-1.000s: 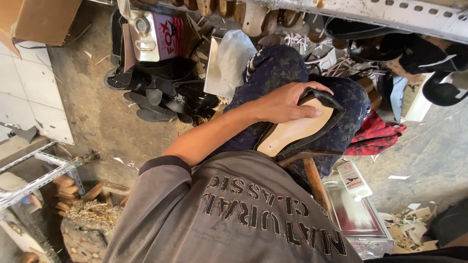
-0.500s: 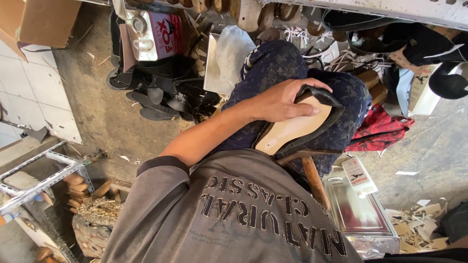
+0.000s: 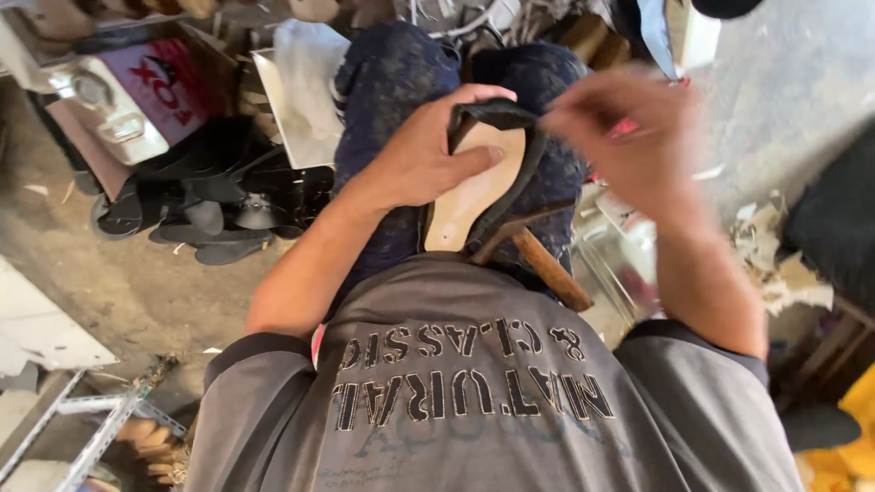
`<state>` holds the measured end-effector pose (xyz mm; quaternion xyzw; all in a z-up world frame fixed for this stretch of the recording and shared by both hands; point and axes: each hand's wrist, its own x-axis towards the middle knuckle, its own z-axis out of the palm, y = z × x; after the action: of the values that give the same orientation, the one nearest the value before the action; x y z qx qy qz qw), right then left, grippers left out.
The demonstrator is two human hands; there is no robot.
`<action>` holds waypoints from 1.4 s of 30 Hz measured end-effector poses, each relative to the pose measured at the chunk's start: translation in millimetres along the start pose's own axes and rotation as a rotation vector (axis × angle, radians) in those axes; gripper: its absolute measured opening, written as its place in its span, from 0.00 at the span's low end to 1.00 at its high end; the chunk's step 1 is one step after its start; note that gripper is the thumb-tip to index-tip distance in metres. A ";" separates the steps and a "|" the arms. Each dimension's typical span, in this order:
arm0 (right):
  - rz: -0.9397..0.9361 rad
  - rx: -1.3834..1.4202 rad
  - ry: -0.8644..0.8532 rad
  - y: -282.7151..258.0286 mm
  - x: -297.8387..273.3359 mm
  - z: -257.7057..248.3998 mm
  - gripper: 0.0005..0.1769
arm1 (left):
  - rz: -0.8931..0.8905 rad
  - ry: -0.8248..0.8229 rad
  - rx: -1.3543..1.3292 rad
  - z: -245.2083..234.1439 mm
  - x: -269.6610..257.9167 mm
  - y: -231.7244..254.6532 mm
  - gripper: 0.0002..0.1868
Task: The person holds a black leather shoe on their lap and uses a hammer to tap the sole and heel area. They repeatedly adjust the shoe's position and tap different sections of the sole with the hammer.
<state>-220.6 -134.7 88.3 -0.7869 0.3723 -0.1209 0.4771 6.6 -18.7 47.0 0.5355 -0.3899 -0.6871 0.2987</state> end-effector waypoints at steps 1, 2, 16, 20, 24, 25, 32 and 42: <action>-0.052 0.035 -0.048 -7.6 -0.5 15.8 0.05 | 0.051 0.029 0.015 0.7 0.4 -2.5 0.26; -0.102 0.071 -0.097 -15.7 0.0 32.7 0.04 | 0.102 0.059 0.029 0.0 0.2 -5.0 0.26; -0.018 -0.049 -0.103 -29.0 3.0 41.8 0.03 | 0.109 0.022 -0.034 -4.9 -4.2 -12.2 0.32; 0.088 -0.085 -0.186 -30.8 12.1 37.1 0.01 | 0.185 0.039 0.047 -4.1 -0.1 -19.0 0.28; -0.018 -0.087 -0.173 -22.6 14.2 41.2 0.01 | 0.161 0.046 0.069 -8.5 1.9 -9.9 0.30; -0.013 -0.106 -0.138 -23.7 9.9 44.6 0.04 | 0.132 0.030 0.065 -6.9 -1.4 -9.8 0.31; -0.017 -0.187 0.103 -19.6 -65.6 32.6 0.04 | 0.288 0.055 -0.022 -5.9 -5.1 -30.6 0.27; 0.283 -0.700 -0.121 -7.5 -185.1 65.8 0.21 | 0.323 0.030 -0.027 2.3 2.7 -47.1 0.25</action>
<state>-309.5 40.6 91.3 -0.8487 0.4672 0.1272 0.2126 4.0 3.9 5.6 0.4723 -0.4571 -0.6271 0.4181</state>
